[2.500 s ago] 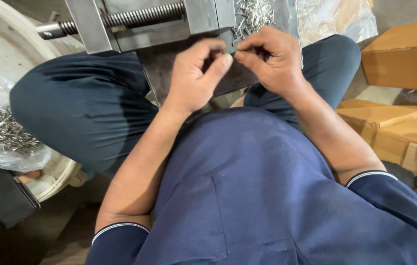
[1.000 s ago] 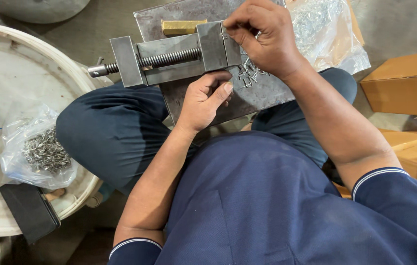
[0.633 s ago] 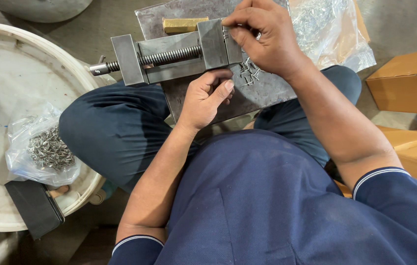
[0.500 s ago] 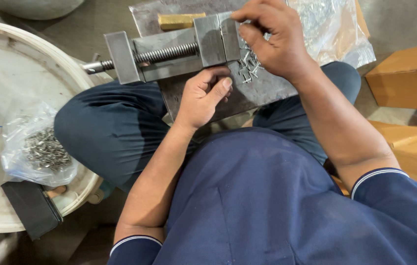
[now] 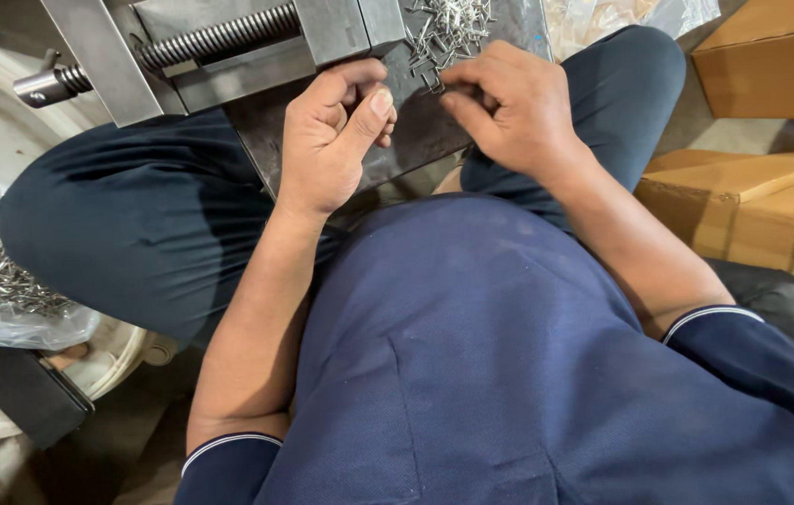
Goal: The person sits on the floor and uses a metal bench vise to assemble small metal fasteners. They pick up individual pieces from a pile, place them into the vise jaws, and tighten the screw mechanism to secure them. The person repeatedly handles the fasteners and adjusts the vise throughout the process.
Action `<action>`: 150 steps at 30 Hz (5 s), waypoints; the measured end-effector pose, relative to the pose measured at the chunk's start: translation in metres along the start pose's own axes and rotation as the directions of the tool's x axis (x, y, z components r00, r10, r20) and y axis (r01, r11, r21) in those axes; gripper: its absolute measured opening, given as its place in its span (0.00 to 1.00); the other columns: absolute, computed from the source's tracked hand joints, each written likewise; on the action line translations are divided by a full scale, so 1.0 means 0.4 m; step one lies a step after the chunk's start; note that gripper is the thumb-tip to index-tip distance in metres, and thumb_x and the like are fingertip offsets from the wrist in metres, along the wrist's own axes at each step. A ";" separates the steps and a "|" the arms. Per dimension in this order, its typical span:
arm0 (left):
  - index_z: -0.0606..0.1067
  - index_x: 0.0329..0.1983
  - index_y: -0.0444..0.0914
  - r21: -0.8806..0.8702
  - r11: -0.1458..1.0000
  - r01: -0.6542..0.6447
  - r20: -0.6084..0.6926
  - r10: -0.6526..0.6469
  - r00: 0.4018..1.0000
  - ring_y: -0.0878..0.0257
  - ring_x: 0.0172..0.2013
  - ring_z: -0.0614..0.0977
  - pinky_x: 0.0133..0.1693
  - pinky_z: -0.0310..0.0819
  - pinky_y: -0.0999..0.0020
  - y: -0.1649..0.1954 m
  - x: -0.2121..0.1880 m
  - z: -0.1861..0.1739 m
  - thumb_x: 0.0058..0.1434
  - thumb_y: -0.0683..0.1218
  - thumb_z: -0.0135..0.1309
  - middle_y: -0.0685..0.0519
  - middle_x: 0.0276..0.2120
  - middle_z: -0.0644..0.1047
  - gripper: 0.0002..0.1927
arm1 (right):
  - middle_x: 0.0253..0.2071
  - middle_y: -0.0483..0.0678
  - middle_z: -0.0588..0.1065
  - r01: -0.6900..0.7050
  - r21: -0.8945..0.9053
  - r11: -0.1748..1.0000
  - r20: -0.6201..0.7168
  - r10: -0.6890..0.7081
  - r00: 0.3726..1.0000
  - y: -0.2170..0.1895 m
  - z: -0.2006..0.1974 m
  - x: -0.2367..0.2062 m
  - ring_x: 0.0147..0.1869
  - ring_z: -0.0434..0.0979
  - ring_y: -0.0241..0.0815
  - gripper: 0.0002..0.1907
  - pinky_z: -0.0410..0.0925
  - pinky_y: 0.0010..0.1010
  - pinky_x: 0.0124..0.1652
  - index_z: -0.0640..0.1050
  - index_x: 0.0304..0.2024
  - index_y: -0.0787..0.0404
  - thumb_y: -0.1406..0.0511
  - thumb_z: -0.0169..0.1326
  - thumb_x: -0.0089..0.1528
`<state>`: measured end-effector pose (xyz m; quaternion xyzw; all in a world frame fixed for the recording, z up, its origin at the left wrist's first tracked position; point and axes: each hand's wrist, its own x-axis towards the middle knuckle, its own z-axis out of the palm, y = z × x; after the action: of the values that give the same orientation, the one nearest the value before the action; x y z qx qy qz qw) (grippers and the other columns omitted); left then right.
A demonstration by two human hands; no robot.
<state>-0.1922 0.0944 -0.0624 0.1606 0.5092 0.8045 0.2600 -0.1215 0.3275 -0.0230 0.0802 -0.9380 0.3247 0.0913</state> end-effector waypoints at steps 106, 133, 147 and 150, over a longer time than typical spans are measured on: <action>0.76 0.53 0.32 0.296 0.953 0.058 -0.163 -0.009 0.987 0.68 0.39 0.80 0.43 0.78 0.70 0.054 0.019 0.028 0.67 0.43 0.58 0.54 0.40 0.80 0.14 | 0.34 0.53 0.75 0.045 -0.116 0.992 -0.059 -0.052 0.997 -0.040 0.040 0.074 0.39 0.77 0.56 0.07 0.68 0.44 0.37 0.80 0.38 0.59 0.63 0.60 0.61; 0.76 0.41 0.35 0.227 0.970 0.085 0.055 -0.099 0.994 0.73 0.33 0.73 0.36 0.71 0.73 0.015 0.024 -0.032 0.75 0.47 0.52 0.60 0.30 0.75 0.10 | 0.37 0.50 0.77 0.048 0.430 0.901 0.047 -0.075 0.996 -0.034 0.036 0.107 0.39 0.79 0.45 0.05 0.70 0.32 0.41 0.78 0.40 0.64 0.70 0.61 0.63; 0.73 0.56 0.29 0.028 0.996 0.079 -0.004 -0.079 0.997 0.73 0.33 0.73 0.37 0.70 0.76 -0.010 0.023 -0.053 0.70 0.42 0.57 0.59 0.33 0.74 0.15 | 0.39 0.50 0.76 0.243 0.084 0.966 -0.011 -0.243 0.970 -0.080 -0.018 0.327 0.41 0.80 0.44 0.04 0.71 0.32 0.43 0.79 0.45 0.65 0.72 0.62 0.70; 0.73 0.57 0.29 0.049 0.998 0.051 0.005 -0.051 0.999 0.73 0.34 0.73 0.38 0.70 0.76 -0.020 0.021 -0.062 0.71 0.42 0.57 0.59 0.33 0.74 0.15 | 0.39 0.51 0.75 0.238 0.079 0.968 0.002 -0.239 0.971 -0.084 -0.007 0.334 0.41 0.80 0.43 0.04 0.72 0.32 0.43 0.78 0.45 0.65 0.72 0.61 0.70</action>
<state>-0.2101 0.0837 -0.0803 0.1566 0.5317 0.7845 0.2781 -0.2437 0.2908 0.0289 0.1977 -0.9087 0.3471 0.1210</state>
